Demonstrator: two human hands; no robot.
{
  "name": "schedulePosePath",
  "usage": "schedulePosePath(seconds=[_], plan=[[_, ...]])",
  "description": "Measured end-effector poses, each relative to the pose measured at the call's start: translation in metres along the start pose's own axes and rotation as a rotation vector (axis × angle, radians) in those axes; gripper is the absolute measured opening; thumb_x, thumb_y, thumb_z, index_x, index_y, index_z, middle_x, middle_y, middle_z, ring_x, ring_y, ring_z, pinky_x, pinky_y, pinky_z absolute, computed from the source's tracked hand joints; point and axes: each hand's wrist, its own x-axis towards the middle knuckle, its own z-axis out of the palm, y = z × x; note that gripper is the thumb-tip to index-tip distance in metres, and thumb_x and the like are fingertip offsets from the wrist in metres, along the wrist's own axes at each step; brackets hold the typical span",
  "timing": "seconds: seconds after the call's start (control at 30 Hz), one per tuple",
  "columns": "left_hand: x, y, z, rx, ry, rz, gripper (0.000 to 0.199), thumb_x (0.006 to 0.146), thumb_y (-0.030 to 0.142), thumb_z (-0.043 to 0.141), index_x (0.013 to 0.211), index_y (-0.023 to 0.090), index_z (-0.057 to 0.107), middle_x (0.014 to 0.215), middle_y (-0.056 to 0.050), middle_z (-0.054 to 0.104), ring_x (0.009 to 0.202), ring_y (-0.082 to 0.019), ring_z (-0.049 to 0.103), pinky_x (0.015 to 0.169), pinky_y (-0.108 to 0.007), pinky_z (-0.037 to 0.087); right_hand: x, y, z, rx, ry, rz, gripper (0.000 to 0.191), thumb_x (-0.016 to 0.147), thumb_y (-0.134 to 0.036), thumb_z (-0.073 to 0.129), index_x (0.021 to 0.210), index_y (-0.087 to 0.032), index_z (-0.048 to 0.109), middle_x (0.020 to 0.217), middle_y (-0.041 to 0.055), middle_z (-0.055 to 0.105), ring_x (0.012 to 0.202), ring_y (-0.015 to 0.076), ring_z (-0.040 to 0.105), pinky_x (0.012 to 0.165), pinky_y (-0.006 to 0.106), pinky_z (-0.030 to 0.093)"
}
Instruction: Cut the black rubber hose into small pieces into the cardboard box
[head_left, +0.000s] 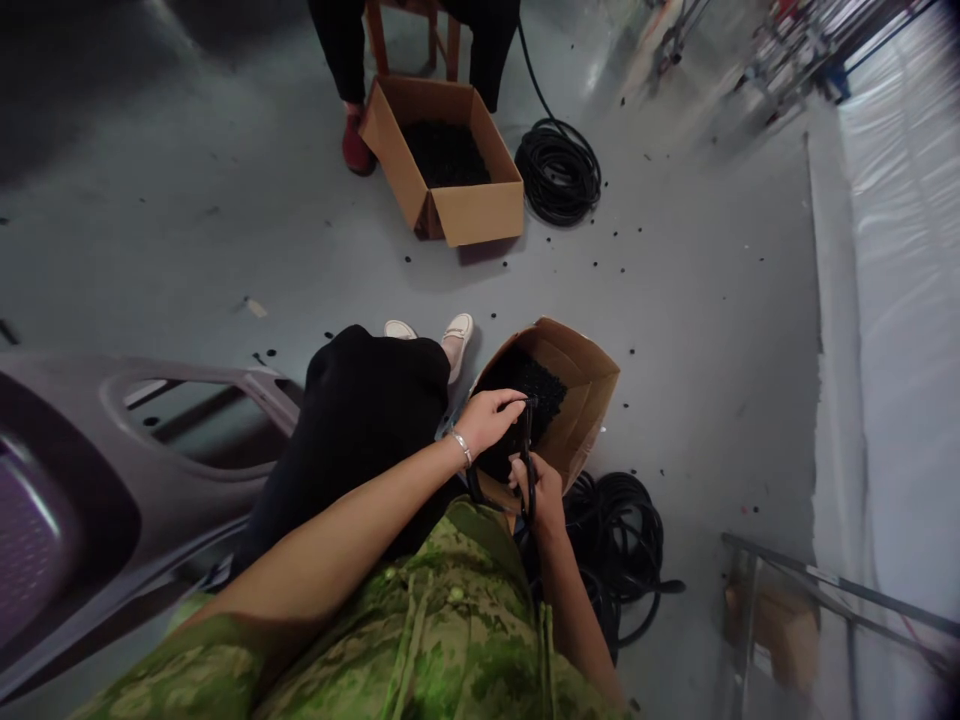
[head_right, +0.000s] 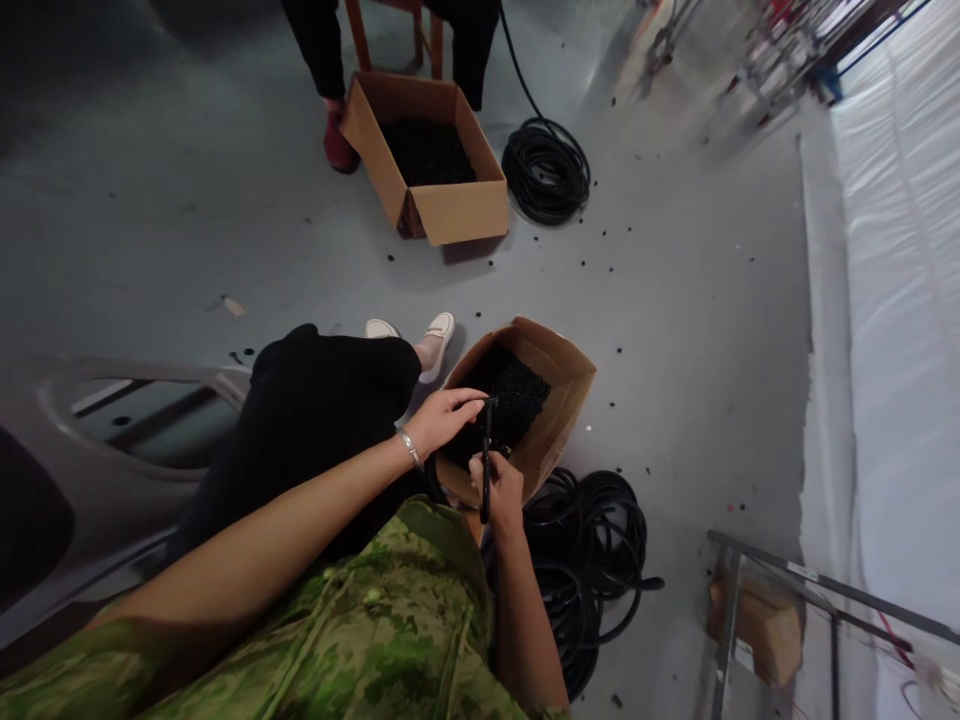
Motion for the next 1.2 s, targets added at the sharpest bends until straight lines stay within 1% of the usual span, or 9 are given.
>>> schedulePosePath(seconds=[0.17, 0.27, 0.33, 0.47, 0.7, 0.9, 1.0, 1.2], plan=[[0.0, 0.001, 0.002, 0.024, 0.008, -0.002, 0.028, 0.083, 0.026, 0.053, 0.098, 0.018, 0.075, 0.081, -0.003, 0.073, 0.079, -0.017, 0.066, 0.077, -0.026, 0.051, -0.003, -0.007, -0.003, 0.023, -0.006, 0.021, 0.038, 0.084, -0.051, 0.054, 0.09, -0.015, 0.067, 0.064, 0.0006, 0.058, 0.062, 0.0145, 0.054, 0.059, 0.024, 0.042], [0.001, 0.001, 0.004, 0.051, 0.025, 0.007, 0.029, 0.084, 0.026, 0.053, 0.1, 0.019, 0.075, 0.093, -0.005, 0.075, 0.089, -0.019, 0.067, 0.085, -0.028, 0.05, -0.005, -0.008, -0.006, 0.007, 0.001, 0.037, 0.038, 0.084, -0.05, 0.054, 0.088, -0.015, 0.067, 0.064, 0.0004, 0.057, 0.063, 0.0145, 0.053, 0.06, 0.024, 0.041], [0.001, 0.002, 0.005, 0.054, 0.036, 0.004, 0.029, 0.084, 0.026, 0.052, 0.102, 0.019, 0.075, 0.098, -0.005, 0.075, 0.092, -0.019, 0.067, 0.087, -0.029, 0.05, -0.005, -0.007, -0.008, 0.003, 0.001, 0.045, 0.039, 0.084, -0.051, 0.054, 0.087, -0.014, 0.067, 0.063, 0.0003, 0.056, 0.062, 0.0141, 0.051, 0.059, 0.024, 0.04], [0.001, 0.004, 0.006, 0.055, 0.014, -0.018, 0.03, 0.085, 0.026, 0.052, 0.103, 0.018, 0.074, 0.095, -0.005, 0.075, 0.087, -0.019, 0.067, 0.085, -0.029, 0.051, -0.005, -0.005, -0.011, -0.029, 0.001, 0.043, 0.043, 0.083, -0.054, 0.054, 0.088, -0.014, 0.067, 0.061, -0.0001, 0.055, 0.059, 0.0138, 0.049, 0.056, 0.024, 0.038], [0.0, 0.005, 0.006, 0.073, 0.014, -0.006, 0.029, 0.085, 0.027, 0.051, 0.101, 0.019, 0.075, 0.093, -0.004, 0.075, 0.084, -0.018, 0.067, 0.081, -0.027, 0.051, -0.004, -0.011, -0.01, -0.026, -0.007, 0.049, 0.041, 0.083, -0.055, 0.053, 0.082, -0.016, 0.065, 0.059, -0.0008, 0.054, 0.057, 0.0133, 0.049, 0.055, 0.023, 0.038], [0.0, 0.006, 0.006, 0.063, 0.01, -0.008, 0.029, 0.084, 0.026, 0.052, 0.1, 0.02, 0.075, 0.084, -0.003, 0.074, 0.08, -0.018, 0.066, 0.077, -0.027, 0.051, -0.003, -0.01, -0.012, -0.049, -0.005, 0.052, 0.044, 0.082, -0.058, 0.052, 0.084, -0.016, 0.066, 0.059, 0.0, 0.055, 0.055, 0.0132, 0.049, 0.053, 0.023, 0.038], [0.0, 0.005, 0.006, 0.055, 0.012, -0.006, 0.028, 0.083, 0.026, 0.052, 0.099, 0.02, 0.075, 0.08, -0.002, 0.074, 0.079, -0.018, 0.066, 0.076, -0.027, 0.051, -0.004, -0.009, -0.012, -0.026, -0.011, 0.058, 0.045, 0.083, -0.058, 0.052, 0.085, -0.015, 0.066, 0.058, -0.0003, 0.054, 0.054, 0.0129, 0.049, 0.052, 0.023, 0.038], [-0.001, 0.006, 0.005, 0.045, 0.009, -0.003, 0.028, 0.083, 0.026, 0.053, 0.099, 0.019, 0.075, 0.081, -0.003, 0.074, 0.077, -0.018, 0.066, 0.075, -0.027, 0.051, -0.004, -0.009, -0.01, 0.015, 0.001, 0.075, 0.044, 0.082, -0.057, 0.054, 0.085, -0.014, 0.065, 0.057, -0.0008, 0.053, 0.053, 0.0127, 0.048, 0.052, 0.023, 0.039]])
